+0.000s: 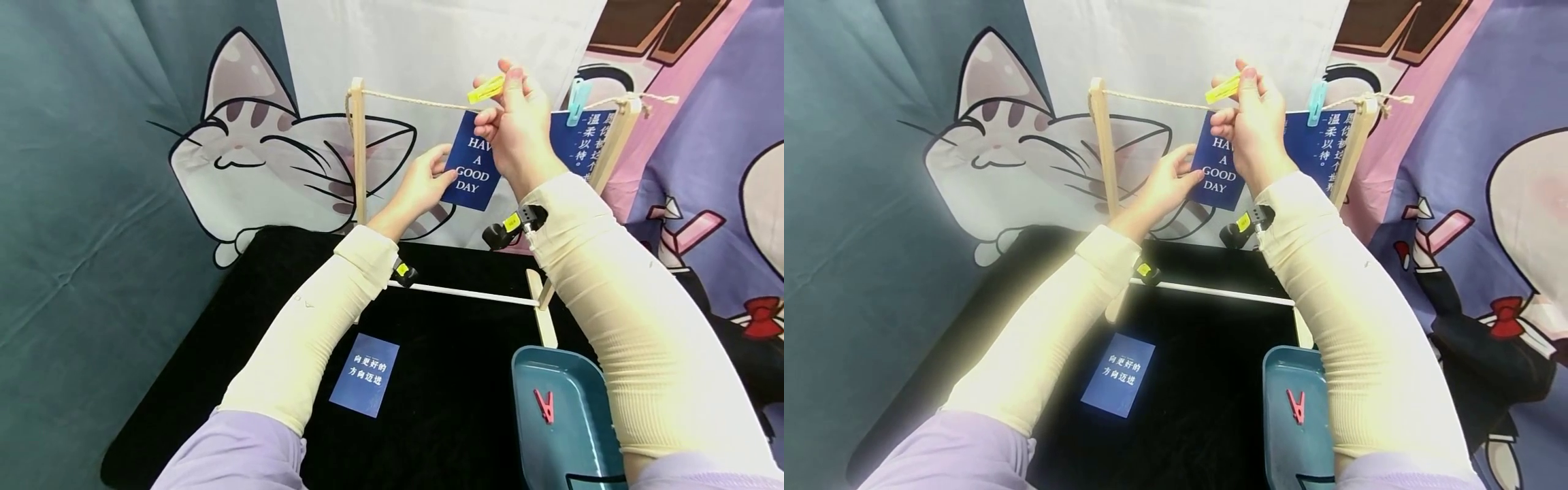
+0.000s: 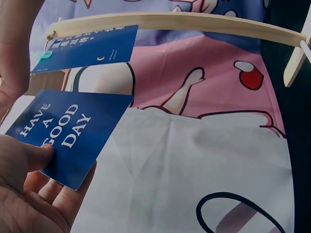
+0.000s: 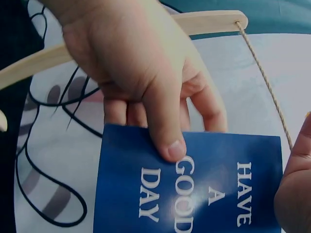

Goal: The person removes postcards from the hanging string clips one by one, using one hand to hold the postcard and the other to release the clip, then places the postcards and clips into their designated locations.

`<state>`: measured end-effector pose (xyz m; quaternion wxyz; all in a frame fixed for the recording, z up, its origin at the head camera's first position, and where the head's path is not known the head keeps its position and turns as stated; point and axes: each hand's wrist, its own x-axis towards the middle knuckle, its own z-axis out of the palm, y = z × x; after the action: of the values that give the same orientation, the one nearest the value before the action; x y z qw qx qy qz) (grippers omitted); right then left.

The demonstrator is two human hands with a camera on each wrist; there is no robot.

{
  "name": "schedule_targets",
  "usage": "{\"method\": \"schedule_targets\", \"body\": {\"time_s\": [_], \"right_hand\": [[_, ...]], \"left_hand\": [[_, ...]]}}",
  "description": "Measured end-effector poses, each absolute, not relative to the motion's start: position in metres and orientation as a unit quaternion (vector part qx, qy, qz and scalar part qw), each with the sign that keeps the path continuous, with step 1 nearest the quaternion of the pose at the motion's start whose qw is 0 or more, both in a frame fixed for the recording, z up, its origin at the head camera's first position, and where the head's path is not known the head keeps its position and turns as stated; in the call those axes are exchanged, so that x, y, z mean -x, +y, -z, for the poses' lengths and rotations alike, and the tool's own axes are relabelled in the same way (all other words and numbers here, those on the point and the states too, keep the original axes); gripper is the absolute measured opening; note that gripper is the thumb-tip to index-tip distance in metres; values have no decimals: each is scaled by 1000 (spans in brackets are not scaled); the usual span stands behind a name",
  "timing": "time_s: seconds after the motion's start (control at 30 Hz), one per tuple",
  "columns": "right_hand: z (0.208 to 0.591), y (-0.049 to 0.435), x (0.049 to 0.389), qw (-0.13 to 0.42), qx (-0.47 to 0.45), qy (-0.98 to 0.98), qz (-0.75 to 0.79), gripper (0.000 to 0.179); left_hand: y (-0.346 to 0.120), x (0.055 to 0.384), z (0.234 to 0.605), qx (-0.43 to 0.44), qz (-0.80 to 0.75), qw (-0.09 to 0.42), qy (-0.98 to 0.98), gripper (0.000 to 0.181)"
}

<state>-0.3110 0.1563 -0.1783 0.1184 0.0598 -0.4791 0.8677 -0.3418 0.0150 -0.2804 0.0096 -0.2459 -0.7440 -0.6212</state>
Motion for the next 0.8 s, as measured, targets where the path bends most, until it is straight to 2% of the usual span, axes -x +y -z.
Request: {"method": "schedule_targets", "body": {"time_s": [0.13, 0.33, 0.43, 0.63, 0.8], "right_hand": [[185, 159, 302, 123, -95, -495, -855, 28], [201, 165, 284, 90, -117, -520, -841, 38], [217, 170, 275, 72, -140, -543, -825, 40], [255, 193, 256, -1, -183, -549, -816, 27], [286, 217, 238, -70, -186, -559, -805, 15]], "left_hand": [[11, 337, 284, 257, 624, 7, -738, 54], [2, 329, 292, 297, 636, 0, -713, 77], [-6, 323, 298, 303, 617, -4, -726, 81], [-29, 309, 313, 325, 555, 23, -765, 71], [-51, 300, 328, 337, 489, 43, -804, 45]]}}
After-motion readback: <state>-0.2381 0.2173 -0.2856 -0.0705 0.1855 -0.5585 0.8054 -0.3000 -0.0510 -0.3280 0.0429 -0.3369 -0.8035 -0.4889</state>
